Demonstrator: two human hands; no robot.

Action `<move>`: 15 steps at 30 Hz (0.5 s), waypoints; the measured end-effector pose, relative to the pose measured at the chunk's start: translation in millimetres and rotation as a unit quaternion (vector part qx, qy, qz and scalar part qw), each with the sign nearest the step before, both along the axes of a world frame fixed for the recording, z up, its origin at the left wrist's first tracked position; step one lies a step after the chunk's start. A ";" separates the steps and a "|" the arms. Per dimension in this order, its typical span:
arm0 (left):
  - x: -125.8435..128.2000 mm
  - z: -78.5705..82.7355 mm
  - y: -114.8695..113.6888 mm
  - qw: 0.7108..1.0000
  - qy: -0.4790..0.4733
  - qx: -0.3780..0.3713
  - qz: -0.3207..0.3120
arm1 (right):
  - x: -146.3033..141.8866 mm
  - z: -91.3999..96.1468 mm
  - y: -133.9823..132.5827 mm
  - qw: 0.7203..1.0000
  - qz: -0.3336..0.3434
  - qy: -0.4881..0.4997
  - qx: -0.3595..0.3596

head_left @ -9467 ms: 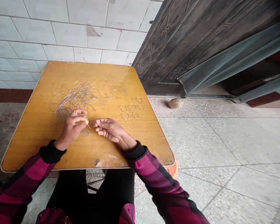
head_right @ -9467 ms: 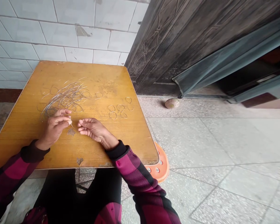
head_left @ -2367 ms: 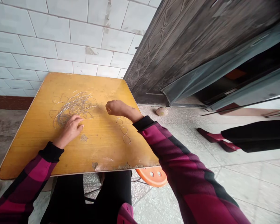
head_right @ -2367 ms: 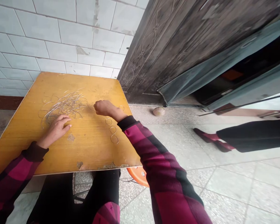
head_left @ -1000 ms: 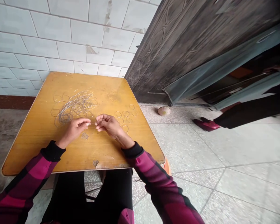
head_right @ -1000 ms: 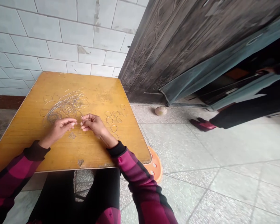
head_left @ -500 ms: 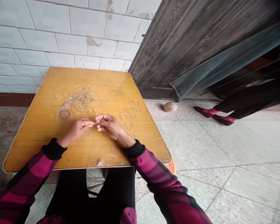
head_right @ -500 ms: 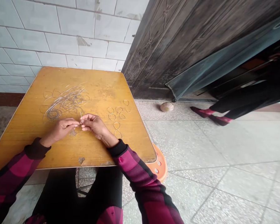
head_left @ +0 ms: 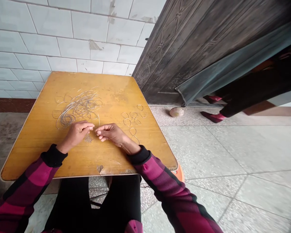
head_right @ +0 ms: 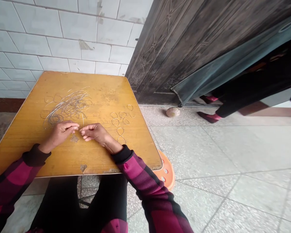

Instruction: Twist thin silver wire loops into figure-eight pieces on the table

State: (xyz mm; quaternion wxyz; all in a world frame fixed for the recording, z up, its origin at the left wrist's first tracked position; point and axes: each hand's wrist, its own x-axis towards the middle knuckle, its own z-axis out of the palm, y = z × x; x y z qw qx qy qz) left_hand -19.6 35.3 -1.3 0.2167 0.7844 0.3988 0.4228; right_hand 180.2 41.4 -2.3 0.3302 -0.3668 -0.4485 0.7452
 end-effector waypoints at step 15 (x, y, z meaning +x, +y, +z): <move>-4.6 -0.5 -0.4 0.996 0.053 0.025 -0.070 | 2.2 -1.6 -0.2 0.998 0.011 -0.054 0.024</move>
